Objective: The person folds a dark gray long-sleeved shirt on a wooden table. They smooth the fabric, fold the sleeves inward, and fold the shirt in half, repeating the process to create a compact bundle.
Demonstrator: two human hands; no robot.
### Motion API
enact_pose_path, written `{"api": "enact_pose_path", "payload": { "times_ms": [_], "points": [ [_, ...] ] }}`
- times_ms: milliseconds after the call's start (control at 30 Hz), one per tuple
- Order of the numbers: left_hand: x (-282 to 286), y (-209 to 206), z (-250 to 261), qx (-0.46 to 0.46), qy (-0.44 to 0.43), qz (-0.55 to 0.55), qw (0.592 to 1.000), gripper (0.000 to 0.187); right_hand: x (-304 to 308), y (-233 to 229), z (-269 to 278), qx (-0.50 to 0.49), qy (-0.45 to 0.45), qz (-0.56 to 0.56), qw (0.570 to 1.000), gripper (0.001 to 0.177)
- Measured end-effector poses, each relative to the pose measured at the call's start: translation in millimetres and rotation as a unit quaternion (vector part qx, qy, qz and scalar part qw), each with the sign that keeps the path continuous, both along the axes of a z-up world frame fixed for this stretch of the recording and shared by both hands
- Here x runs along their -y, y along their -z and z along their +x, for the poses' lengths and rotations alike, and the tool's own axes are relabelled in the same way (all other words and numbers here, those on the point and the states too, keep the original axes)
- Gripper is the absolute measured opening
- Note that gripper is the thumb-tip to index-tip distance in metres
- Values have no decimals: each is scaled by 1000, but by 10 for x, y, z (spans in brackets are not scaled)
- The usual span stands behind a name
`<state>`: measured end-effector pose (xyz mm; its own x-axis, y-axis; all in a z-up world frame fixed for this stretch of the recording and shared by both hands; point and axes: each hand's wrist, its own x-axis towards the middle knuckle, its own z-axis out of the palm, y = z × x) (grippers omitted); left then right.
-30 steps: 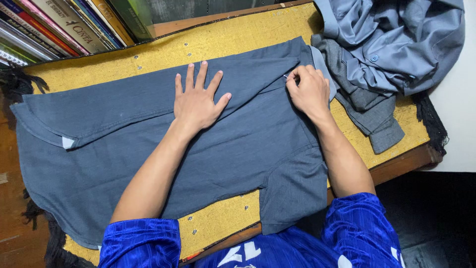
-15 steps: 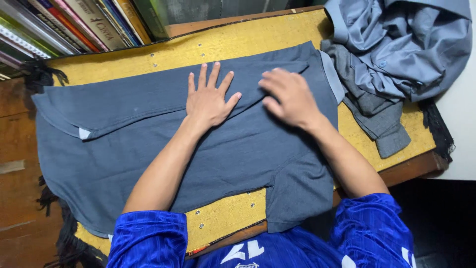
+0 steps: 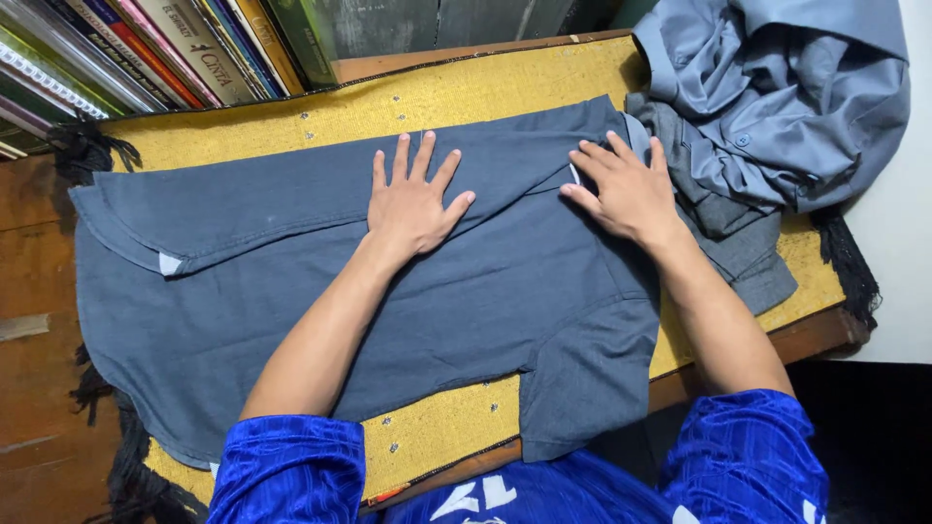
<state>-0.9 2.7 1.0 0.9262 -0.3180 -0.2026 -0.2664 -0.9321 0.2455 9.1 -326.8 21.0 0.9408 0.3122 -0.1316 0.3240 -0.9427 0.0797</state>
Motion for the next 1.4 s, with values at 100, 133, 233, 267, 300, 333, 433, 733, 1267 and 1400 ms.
{"api": "enact_pose_path", "payload": {
  "times_ms": [100,133,233,267,300,333,433,733,1267,1400],
  "points": [
    [-20,1,13,8,-3,-24,1000,73,-178,14,6,119,-58,47,990,55],
    [-5,-29,9,9,-9,-22,1000,73,-242,-17,-14,119,-64,50,990,55],
    [55,-147,46,76,-8,-43,996,76,-404,-22,25,75,-68,67,993,56],
    [114,-180,66,91,39,-54,994,71,-414,43,63,53,-58,74,994,58],
    [190,-210,92,104,87,-67,988,68,-408,102,99,29,-46,79,995,60],
    [255,-160,124,103,81,-64,989,68,-415,135,88,27,-52,81,995,60],
    [394,-29,237,91,111,-60,988,63,-421,175,105,-15,-34,126,991,59],
    [461,14,204,35,37,-18,999,76,-386,253,111,3,-21,170,985,57],
    [479,-114,183,-16,-10,3,1000,79,-267,247,171,1,11,184,983,59],
    [455,-90,160,-16,-7,-4,1000,84,-201,219,186,-37,6,178,983,64]
  ]
}}
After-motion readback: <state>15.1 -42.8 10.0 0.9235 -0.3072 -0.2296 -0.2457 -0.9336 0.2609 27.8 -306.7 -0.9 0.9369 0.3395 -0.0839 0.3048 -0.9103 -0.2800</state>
